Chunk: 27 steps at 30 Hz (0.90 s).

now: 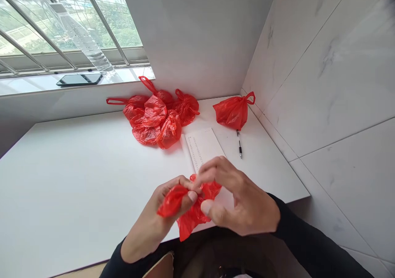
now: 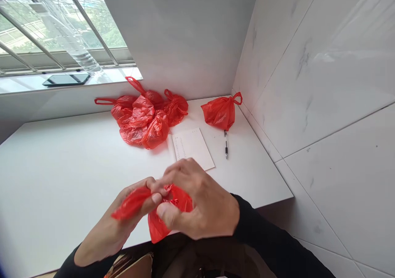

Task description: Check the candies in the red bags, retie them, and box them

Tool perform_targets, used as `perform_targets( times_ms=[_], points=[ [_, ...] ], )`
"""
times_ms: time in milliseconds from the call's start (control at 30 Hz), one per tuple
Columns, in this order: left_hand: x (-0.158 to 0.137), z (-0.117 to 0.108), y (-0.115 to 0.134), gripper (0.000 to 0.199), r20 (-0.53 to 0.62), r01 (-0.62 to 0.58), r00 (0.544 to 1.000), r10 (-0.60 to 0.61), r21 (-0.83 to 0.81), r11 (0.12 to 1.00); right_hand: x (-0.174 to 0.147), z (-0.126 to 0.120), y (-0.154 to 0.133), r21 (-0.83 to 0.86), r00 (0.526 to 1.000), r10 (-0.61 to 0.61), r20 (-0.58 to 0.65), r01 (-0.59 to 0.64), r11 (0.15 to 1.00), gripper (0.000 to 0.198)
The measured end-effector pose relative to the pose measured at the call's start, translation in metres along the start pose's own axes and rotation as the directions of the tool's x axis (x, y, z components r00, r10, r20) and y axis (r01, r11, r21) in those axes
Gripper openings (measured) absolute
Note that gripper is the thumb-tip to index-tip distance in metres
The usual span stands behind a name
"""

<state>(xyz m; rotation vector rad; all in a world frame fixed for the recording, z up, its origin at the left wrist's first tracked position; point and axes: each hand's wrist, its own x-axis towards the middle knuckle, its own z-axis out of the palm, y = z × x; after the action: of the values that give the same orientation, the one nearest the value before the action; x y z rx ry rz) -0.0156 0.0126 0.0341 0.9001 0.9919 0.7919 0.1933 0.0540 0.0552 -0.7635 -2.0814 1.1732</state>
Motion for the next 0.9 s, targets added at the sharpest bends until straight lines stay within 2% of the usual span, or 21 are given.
perform_targets(
  times_ms=[100,167,200,267,333,400,467,500,600,667,733,833,900],
  points=[
    [-0.002,-0.001,-0.006,0.011,0.013,-0.062,0.998,0.061,0.159,0.985,0.005,0.003,0.020,0.042,0.991,0.085,0.103,-0.090,0.995,0.061],
    [-0.002,-0.001,-0.012,0.013,-0.053,-0.175,0.976,0.212,0.394,0.902,0.007,0.006,0.031,0.101,0.967,0.191,0.171,-0.210,0.972,0.055],
    [-0.001,0.000,-0.016,0.020,-0.079,-0.236,0.943,0.323,0.525,0.818,0.008,0.008,0.035,0.136,0.953,0.243,0.181,-0.270,0.953,0.047],
    [0.001,0.000,-0.025,0.040,-0.069,-0.323,0.846,0.529,0.723,0.610,0.008,0.012,0.042,0.201,0.927,0.328,0.181,-0.362,0.910,0.037],
    [0.003,-0.001,-0.033,0.051,-0.014,-0.373,0.760,0.649,0.809,0.454,0.007,0.015,0.047,0.248,0.905,0.360,0.227,-0.411,0.877,0.035],
    [0.004,-0.003,-0.037,0.050,0.011,-0.381,0.707,0.707,0.848,0.368,0.006,0.017,0.051,0.265,0.894,0.339,0.295,-0.417,0.869,0.032],
    [0.004,-0.006,-0.038,0.049,0.032,-0.367,0.690,0.723,0.877,0.311,0.007,0.018,0.053,0.284,0.898,0.309,0.314,-0.399,0.872,0.026],
    [0.004,-0.007,-0.038,0.051,0.056,-0.362,0.697,0.715,0.888,0.284,0.007,0.019,0.053,0.290,0.910,0.299,0.288,-0.381,0.878,0.022],
    [0.002,-0.011,-0.037,0.059,0.133,-0.346,0.763,0.633,0.911,0.225,0.008,0.019,0.050,0.212,0.950,0.288,0.122,-0.309,0.927,0.013],
    [-0.002,-0.015,-0.039,0.061,0.134,-0.315,0.804,0.579,0.922,0.224,0.004,0.015,0.049,0.083,0.964,0.264,0.018,-0.265,0.961,0.008],
    [-0.011,-0.024,-0.043,0.059,0.098,-0.261,0.838,0.536,0.936,0.237,-0.006,0.006,0.053,-0.017,0.961,0.277,-0.027,-0.277,0.961,0.006],
    [-0.031,-0.044,-0.052,0.049,-0.051,-0.088,0.900,0.433,0.952,0.294,-0.033,-0.012,0.067,-0.103,0.901,0.432,-0.036,-0.434,0.895,0.011],
    [-0.043,-0.056,-0.059,0.041,-0.198,0.064,0.933,0.302,0.914,0.401,-0.051,-0.019,0.077,-0.117,0.840,0.542,-0.032,-0.542,0.832,0.015]
  ],
)
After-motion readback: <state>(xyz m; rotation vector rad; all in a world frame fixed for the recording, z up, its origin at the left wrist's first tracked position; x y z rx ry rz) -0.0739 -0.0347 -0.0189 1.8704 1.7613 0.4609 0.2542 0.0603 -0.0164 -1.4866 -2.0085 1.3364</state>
